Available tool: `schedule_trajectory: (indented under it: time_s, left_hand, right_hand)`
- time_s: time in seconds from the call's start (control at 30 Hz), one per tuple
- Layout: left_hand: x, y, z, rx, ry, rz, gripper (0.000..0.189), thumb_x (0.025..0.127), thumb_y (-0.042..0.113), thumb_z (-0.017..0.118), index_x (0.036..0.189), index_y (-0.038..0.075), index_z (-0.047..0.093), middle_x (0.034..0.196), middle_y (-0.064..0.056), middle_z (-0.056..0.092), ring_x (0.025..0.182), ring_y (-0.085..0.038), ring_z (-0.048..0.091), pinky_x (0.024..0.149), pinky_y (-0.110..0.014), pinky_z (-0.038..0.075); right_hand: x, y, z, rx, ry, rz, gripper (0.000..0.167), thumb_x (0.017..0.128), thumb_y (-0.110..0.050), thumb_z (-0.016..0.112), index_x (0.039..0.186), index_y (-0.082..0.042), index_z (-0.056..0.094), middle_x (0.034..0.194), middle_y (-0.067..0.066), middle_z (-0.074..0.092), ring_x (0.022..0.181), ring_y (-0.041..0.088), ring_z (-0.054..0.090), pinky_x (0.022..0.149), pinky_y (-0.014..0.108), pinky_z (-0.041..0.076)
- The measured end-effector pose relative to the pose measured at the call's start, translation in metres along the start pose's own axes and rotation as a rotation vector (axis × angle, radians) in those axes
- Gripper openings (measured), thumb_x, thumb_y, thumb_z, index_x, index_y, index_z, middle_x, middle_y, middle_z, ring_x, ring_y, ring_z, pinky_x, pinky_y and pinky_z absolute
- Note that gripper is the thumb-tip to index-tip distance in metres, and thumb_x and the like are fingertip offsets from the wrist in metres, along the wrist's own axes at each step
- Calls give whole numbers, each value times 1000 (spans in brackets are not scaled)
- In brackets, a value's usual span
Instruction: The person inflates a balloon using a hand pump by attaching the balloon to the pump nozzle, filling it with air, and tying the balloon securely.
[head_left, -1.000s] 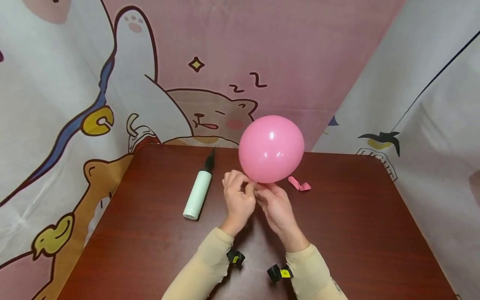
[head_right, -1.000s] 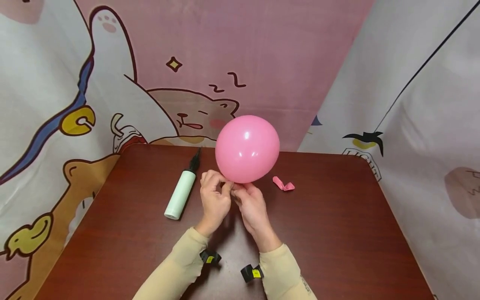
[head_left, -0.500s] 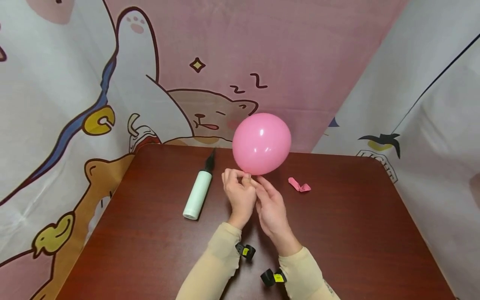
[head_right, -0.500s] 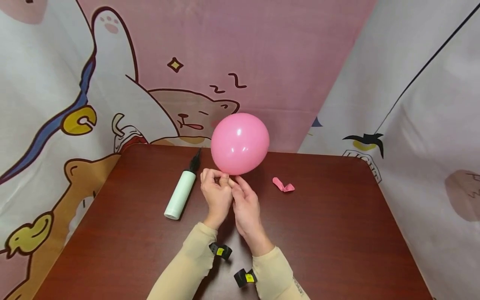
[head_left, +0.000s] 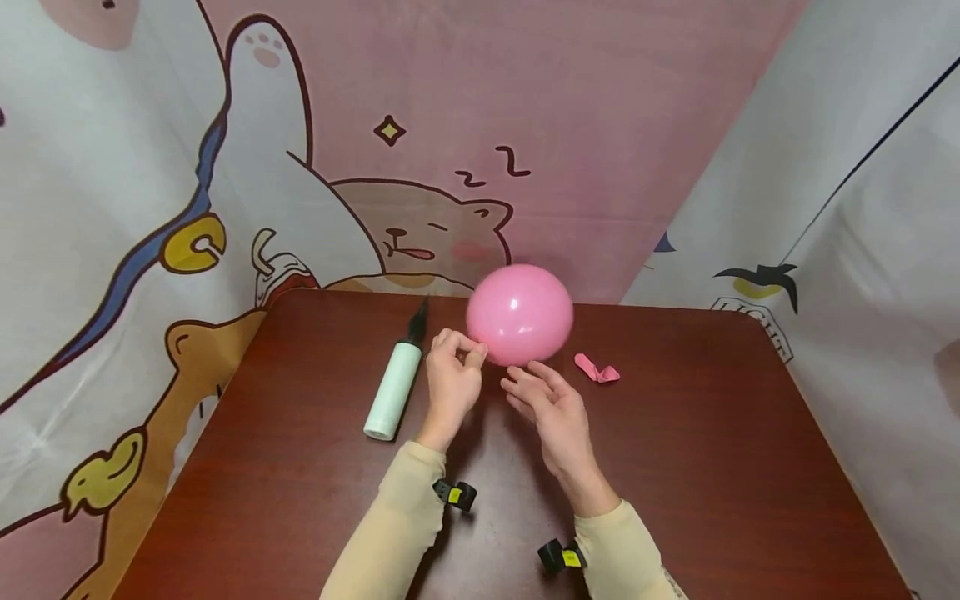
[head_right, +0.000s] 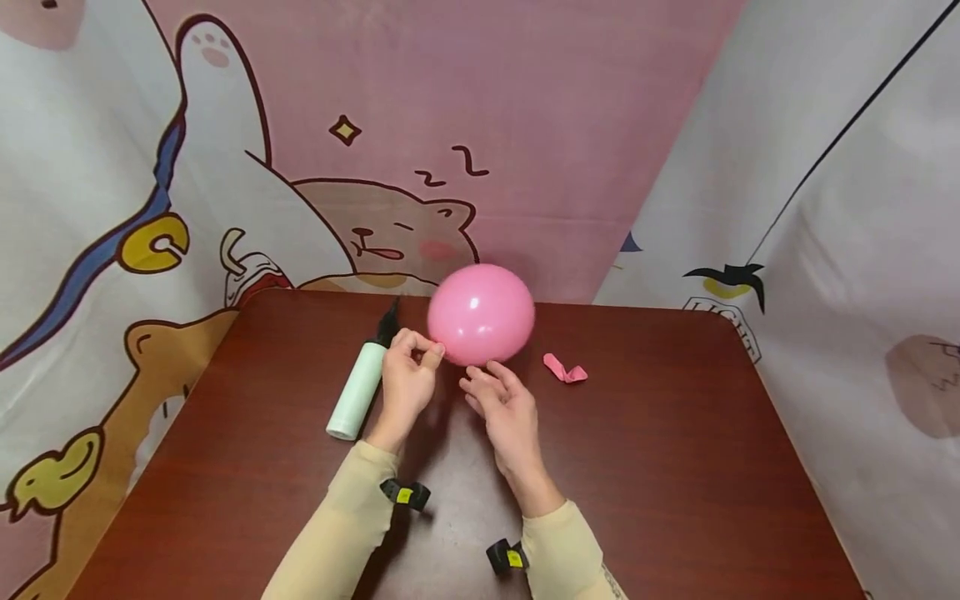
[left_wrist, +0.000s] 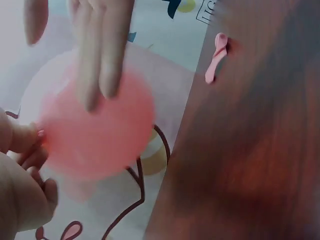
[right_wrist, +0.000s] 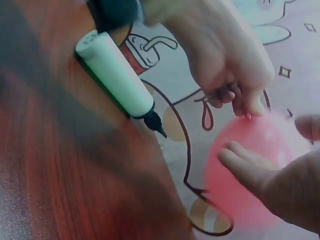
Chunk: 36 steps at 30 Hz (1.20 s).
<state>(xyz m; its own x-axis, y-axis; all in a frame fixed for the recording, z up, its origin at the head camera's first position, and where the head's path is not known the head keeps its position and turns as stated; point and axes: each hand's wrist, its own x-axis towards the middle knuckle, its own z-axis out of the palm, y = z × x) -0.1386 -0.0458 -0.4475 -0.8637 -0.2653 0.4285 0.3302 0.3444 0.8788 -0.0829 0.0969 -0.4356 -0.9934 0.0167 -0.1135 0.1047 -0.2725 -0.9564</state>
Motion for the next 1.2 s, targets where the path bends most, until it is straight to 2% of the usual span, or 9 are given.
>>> schedule_trajectory:
  time_s: [0.1, 0.2, 0.37, 0.5, 0.63, 0.83, 1.0, 1.1, 1.2]
  left_hand:
    - [-9, 0, -2, -35, -97, -24, 16, 87, -2, 77, 75, 2, 67, 77, -9, 58, 78, -20, 53, 69, -25, 43]
    - [-19, 1, -3, -57, -185, -63, 17, 87, 0, 77, 74, 3, 67, 78, -6, 60, 80, -17, 55, 70, -25, 44]
    - [-33, 6, -5, -45, -324, -91, 22, 89, 0, 76, 73, 5, 62, 83, -4, 61, 80, -13, 54, 70, -24, 44]
    - [-41, 8, -7, 1, -374, -46, 24, 89, -1, 75, 73, 6, 59, 84, -3, 61, 72, -11, 50, 66, -24, 41]
    - [-48, 8, -9, 51, -430, 47, 27, 88, -2, 74, 71, 7, 55, 84, -5, 62, 70, -13, 51, 64, -24, 42]
    - [-52, 6, -13, 89, -549, 165, 31, 87, -7, 70, 67, 7, 50, 102, -15, 69, 96, -29, 65, 83, -37, 53]
    - [-53, 7, -16, 104, -669, 187, 30, 88, -6, 70, 69, 8, 51, 125, -19, 68, 120, -33, 62, 101, -48, 50]
    - [-54, 8, -15, 84, -663, 187, 29, 88, -7, 70, 70, 7, 52, 124, -18, 68, 121, -33, 61, 102, -48, 48]
    - [-55, 7, -11, 93, -584, 207, 29, 88, -6, 71, 71, 6, 51, 106, -13, 67, 105, -29, 61, 91, -41, 50]
  right_hand:
    - [6, 2, -8, -4, -32, 81, 51, 104, -14, 61, 145, 8, 41, 135, 30, 60, 118, 43, 66, 96, 49, 54]
    - [9, 6, -16, 54, -56, 127, 53, 105, -20, 61, 147, 3, 39, 135, 23, 60, 119, 42, 66, 95, 50, 55]
    - [11, 11, -23, 181, -66, 88, 53, 102, -14, 63, 148, -7, 37, 135, 11, 59, 109, 27, 72, 97, 48, 55]
    - [12, 13, -23, 211, -59, 54, 60, 99, -8, 65, 150, -12, 34, 140, 12, 53, 107, 21, 70, 95, 44, 57]
    - [13, 14, -22, 229, 12, 42, 61, 97, -3, 65, 149, -12, 33, 141, 12, 48, 105, 20, 69, 90, 38, 59]
    - [17, 13, -25, 258, 116, 43, 51, 99, -5, 64, 142, -13, 39, 134, 11, 52, 98, 17, 71, 84, 37, 60]
    - [21, 12, -32, 263, 161, 31, 45, 100, -9, 64, 140, -14, 44, 127, 8, 57, 94, 16, 72, 80, 36, 61]
    - [21, 13, -33, 265, 137, 19, 46, 100, -9, 64, 141, -14, 43, 129, 9, 56, 95, 17, 72, 80, 37, 61]
    - [18, 16, -32, 245, 74, 14, 53, 99, -6, 64, 145, -16, 39, 136, 10, 51, 100, 19, 71, 82, 37, 61]
